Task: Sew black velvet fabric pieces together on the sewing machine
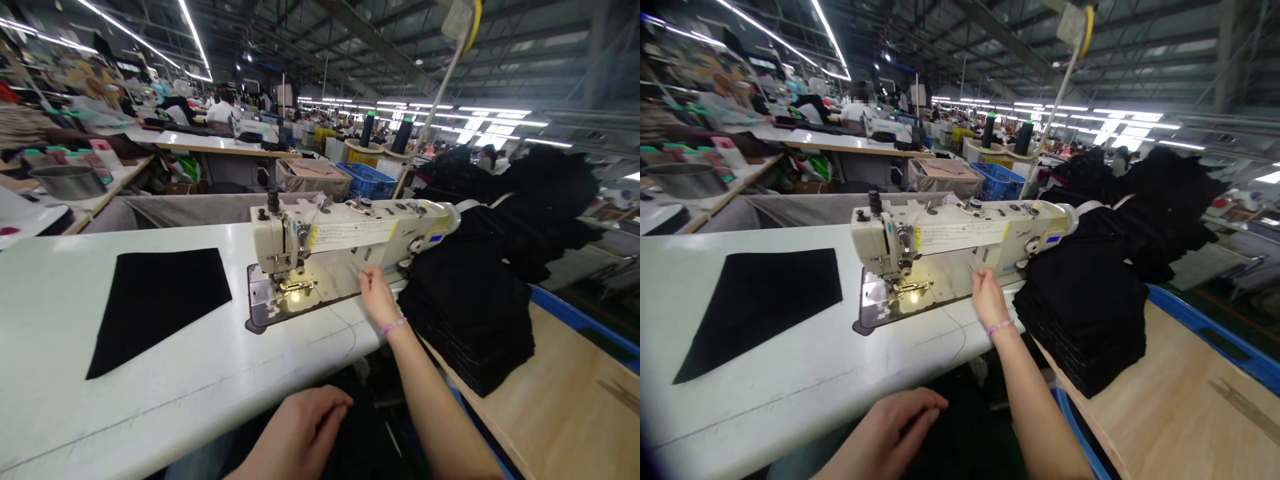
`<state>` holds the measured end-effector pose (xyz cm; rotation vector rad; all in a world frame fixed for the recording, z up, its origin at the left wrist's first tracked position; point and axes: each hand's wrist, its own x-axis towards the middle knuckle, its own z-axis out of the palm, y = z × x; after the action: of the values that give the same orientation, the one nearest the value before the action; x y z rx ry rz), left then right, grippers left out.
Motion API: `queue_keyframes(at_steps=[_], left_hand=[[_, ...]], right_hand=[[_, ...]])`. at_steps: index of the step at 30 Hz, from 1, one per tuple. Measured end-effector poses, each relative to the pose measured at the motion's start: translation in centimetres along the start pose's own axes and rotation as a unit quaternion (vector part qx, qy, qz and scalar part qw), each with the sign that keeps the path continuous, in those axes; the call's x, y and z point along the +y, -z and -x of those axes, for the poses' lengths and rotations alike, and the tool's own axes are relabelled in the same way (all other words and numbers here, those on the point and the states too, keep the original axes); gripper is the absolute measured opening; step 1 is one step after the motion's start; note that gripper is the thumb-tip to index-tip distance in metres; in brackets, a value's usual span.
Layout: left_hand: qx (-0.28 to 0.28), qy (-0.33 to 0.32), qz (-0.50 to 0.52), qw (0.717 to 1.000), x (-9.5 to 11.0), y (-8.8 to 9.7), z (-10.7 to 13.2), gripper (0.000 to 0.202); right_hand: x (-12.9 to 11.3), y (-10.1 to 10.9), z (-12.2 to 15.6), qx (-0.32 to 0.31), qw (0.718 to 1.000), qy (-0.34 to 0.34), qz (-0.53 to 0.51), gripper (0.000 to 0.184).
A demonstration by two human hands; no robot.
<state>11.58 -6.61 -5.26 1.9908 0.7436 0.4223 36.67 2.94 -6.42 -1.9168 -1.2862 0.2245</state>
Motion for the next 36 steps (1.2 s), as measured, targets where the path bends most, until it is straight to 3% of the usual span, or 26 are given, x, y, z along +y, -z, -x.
queue_keyframes(at_steps=[3,7,11,16,23,26,28,29,30,32,33,34,36], left_hand=[[-0.077,-0.087,0.016,0.993,1.0,-1.2,0.4,0.029],[-0.068,-0.189,0.039,0.979,0.8,-2.8,0.9,0.029],[-0.046,-0.178,0.051,0.982,1.9,-2.3,1.3,0.028],[-0.026,-0.166,0.053,0.984,4.0,-1.5,1.4,0.028],[-0.001,-0.177,0.016,0.984,2.5,-2.1,1.5,0.027],[0.025,-0.177,0.024,0.984,2.9,-1.7,1.6,0.028],[0.051,-0.151,0.044,0.986,3.7,-0.9,1.8,0.029],[0.082,-0.125,0.057,0.987,4.3,-0.2,1.9,0.029],[0.126,-0.093,0.071,0.985,4.8,0.7,1.9,0.029],[0.241,-0.037,0.093,0.965,5.6,2.9,1.7,0.026],[0.29,-0.021,0.102,0.951,5.7,4.0,1.4,0.025],[0.316,-0.012,0.112,0.942,5.7,5.0,0.8,0.026],[0.296,-0.004,0.128,0.946,5.2,5.9,-0.9,0.027]], right_hand=[[1.6,-0.6,-3.5,0.046,0.999,-0.005,-0.01,0.026],[3.3,-1.2,-4.4,0.085,0.996,0.01,-0.039,0.031],[4.8,-0.8,-3.1,0.122,0.99,0.033,-0.062,0.028],[5.3,-0.6,-2.7,0.121,0.99,0.041,-0.065,0.025],[1.9,0.5,-1.3,0.136,0.986,0.055,-0.078,0.019],[-1.2,1.6,2.8,0.086,0.987,0.082,-0.109,0.024],[-3.3,2.4,6.8,-0.017,0.983,0.111,-0.148,0.032],[-4.1,2.9,8.9,-0.106,0.968,0.131,-0.184,0.039],[-4.6,3.4,11.0,-0.248,0.923,0.151,-0.251,0.045],[-4.6,4.4,14.3,-0.402,0.84,0.132,-0.339,0.048],[-4.0,4.8,15.6,-0.421,0.826,0.1,-0.362,0.047],[-2.9,5.1,16.6,-0.397,0.839,0.05,-0.369,0.044],[0.2,5.4,18.3,-0.302,0.88,-0.069,-0.36,0.039]])
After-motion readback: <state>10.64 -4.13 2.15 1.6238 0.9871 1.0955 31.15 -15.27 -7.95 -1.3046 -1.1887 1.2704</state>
